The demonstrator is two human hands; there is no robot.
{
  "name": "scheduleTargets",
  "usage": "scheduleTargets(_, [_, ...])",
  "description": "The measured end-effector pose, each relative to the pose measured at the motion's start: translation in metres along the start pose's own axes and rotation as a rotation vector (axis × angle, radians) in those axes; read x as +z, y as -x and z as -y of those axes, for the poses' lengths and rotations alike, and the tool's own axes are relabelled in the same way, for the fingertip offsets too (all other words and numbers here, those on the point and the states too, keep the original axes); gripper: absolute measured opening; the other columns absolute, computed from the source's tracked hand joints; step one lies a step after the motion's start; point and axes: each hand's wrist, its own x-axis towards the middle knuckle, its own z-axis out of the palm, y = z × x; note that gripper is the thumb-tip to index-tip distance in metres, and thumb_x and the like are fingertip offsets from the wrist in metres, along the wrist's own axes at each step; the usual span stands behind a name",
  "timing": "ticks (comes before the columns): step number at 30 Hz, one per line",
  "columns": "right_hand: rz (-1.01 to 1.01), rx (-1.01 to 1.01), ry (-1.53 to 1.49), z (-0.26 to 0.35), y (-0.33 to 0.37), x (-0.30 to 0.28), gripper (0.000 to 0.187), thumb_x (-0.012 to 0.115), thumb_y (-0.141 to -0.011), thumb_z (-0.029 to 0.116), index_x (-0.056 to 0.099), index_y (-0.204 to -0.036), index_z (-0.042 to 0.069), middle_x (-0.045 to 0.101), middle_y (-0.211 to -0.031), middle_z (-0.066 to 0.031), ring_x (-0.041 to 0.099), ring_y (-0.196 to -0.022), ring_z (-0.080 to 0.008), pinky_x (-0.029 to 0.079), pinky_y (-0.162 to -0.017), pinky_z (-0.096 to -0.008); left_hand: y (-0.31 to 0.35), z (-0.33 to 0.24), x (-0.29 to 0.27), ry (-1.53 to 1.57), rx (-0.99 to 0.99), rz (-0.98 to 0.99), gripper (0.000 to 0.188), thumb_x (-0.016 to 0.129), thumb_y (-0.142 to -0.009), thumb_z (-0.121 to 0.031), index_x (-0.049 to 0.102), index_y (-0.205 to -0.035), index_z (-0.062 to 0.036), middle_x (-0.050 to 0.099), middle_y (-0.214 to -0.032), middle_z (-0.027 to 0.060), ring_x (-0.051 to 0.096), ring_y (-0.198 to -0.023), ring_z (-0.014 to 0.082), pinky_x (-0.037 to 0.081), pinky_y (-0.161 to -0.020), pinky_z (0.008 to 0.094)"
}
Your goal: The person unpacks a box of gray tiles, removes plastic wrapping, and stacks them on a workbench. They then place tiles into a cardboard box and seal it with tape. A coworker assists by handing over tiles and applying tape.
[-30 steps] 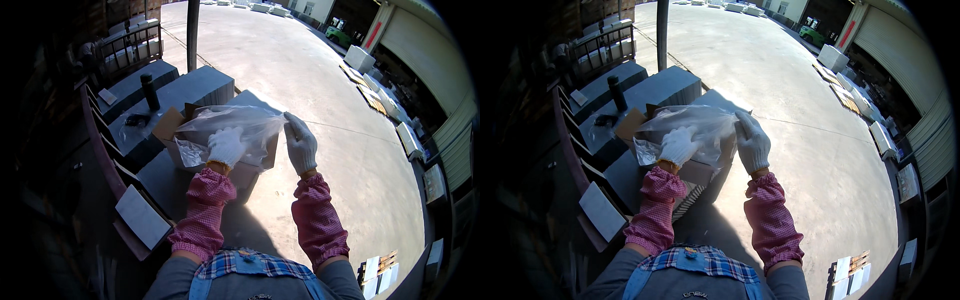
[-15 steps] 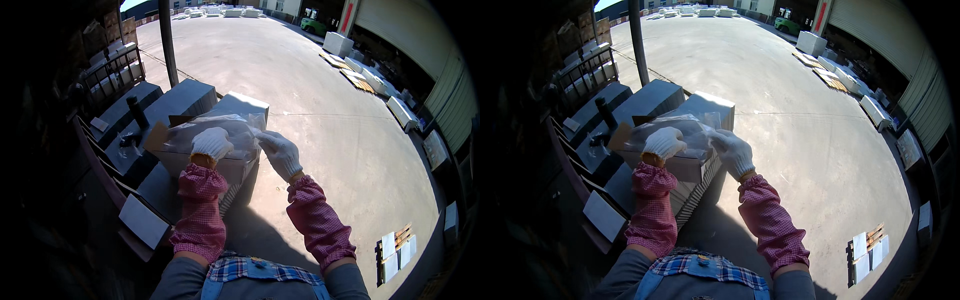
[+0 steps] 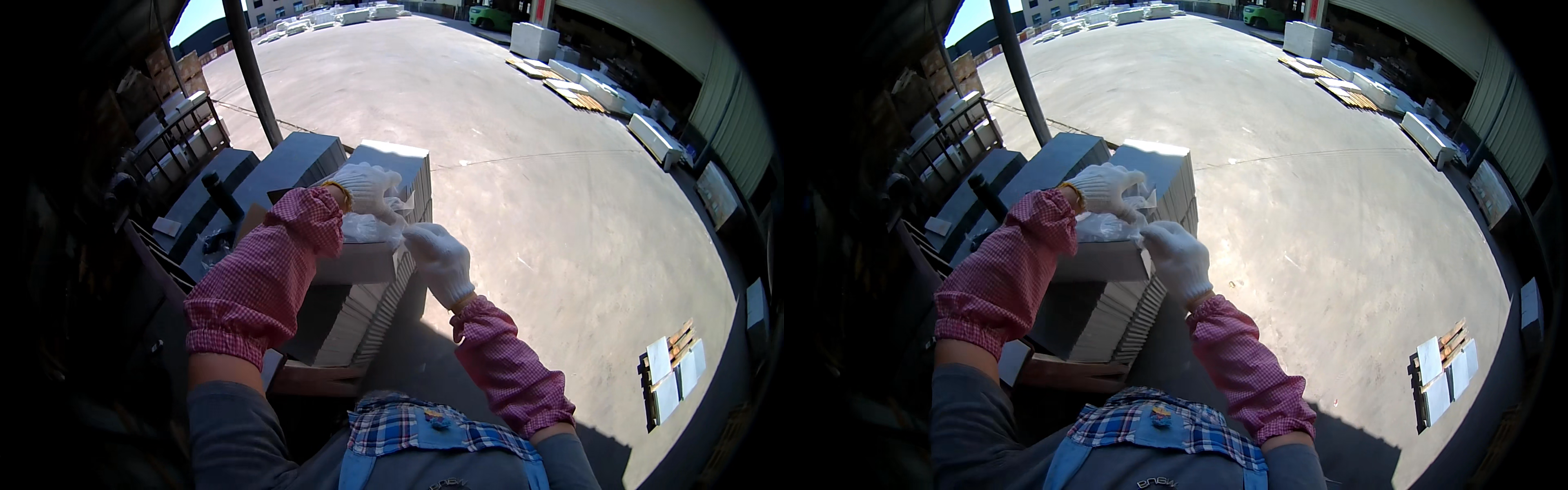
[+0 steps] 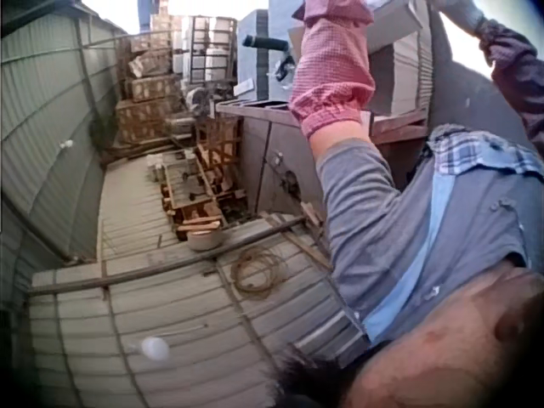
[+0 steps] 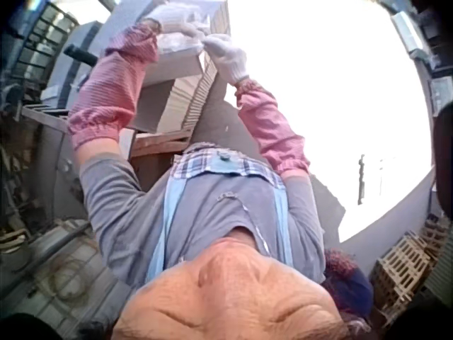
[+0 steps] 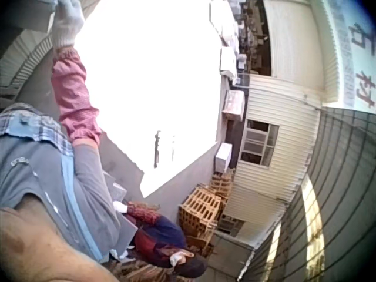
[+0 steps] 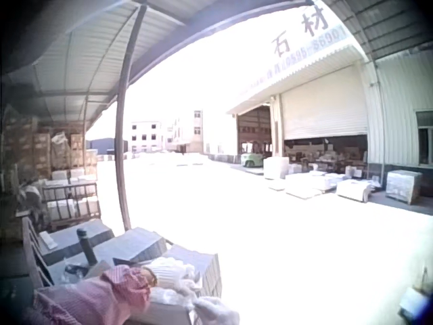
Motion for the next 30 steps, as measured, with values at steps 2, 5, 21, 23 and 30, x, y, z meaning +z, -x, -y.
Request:
scheduleTargets(2, [-0.031,0.041,-0.065,0.002,0.001,0.001,0.018,0.073,-0.093,0.008,0.075,-0.11,0.009,0.074,-0.111,-0.0092,0.073,-0.098,-0.0247,0.06,-0.079,-0.0352,-0.006,0.041,0.046,0.055,0.016,-0.06,0.049,0.07,-0.089,-0.048,0.075,-0.117,-0.0082,0.075,-0.109,0.0186,0.071,-0.103,0.0378,0.055,-0.089,0.0471])
scheduleTargets(5, [-0.078,0.144,-0.233,-0.013,0.005,-0.002,0.015,0.07,-0.096,0.006,0.073,-0.11,0.003,0.072,-0.116,-0.0081,0.07,-0.102,-0.0158,0.059,-0.079,-0.0319,-0.004,0.074,0.096,0.007,0.006,0.006,0.036,0.066,-0.089,-0.034,0.077,-0.107,-0.0043,0.076,-0.095,0.0167,0.073,-0.09,0.0355,0.056,-0.081,0.0464])
scheduleTargets(21, [0.271,0.718,-0.291,-0.007,-0.007,0.031,0.106,0.084,-0.081,0.04,0.027,-0.163,0.004,0.049,-0.154,-0.0205,0.06,-0.128,-0.028,0.054,-0.1,-0.0377,0.022,0.136,0.008,0.739,-0.165,0.092,0.062,0.07,-0.092,-0.057,0.073,-0.122,-0.0027,0.075,-0.111,0.0155,0.071,-0.101,0.0259,0.056,-0.088,0.0392])
scheduleTargets(23, [0.281,0.58,-0.132,0.01,-0.028,0.044,0.112,0.088,-0.075,0.046,0.03,-0.161,0.004,0.053,-0.149,-0.021,0.061,-0.129,-0.0301,0.054,-0.102,-0.0393,0.046,0.124,-0.003,1.026,-0.186,-0.028,0.083,0.069,-0.087,-0.074,0.069,-0.126,0.0001,0.072,-0.117,0.0182,0.069,-0.108,0.0278,0.055,-0.095,0.0402])
scheduleTargets(30, [0.234,0.506,-0.079,0.031,-0.092,0.087,0.072,0.076,-0.089,0.036,0.049,-0.152,0.013,0.074,-0.114,-0.0154,0.073,-0.101,-0.0312,0.058,-0.085,-0.039,0.058,0.118,0.035,0.824,0.151,0.082,0.109,0.09,-0.07,-0.062,0.047,-0.151,-0.0032,0.061,-0.139,0.0213,0.059,-0.13,0.0362,0.046,-0.114,0.0478])
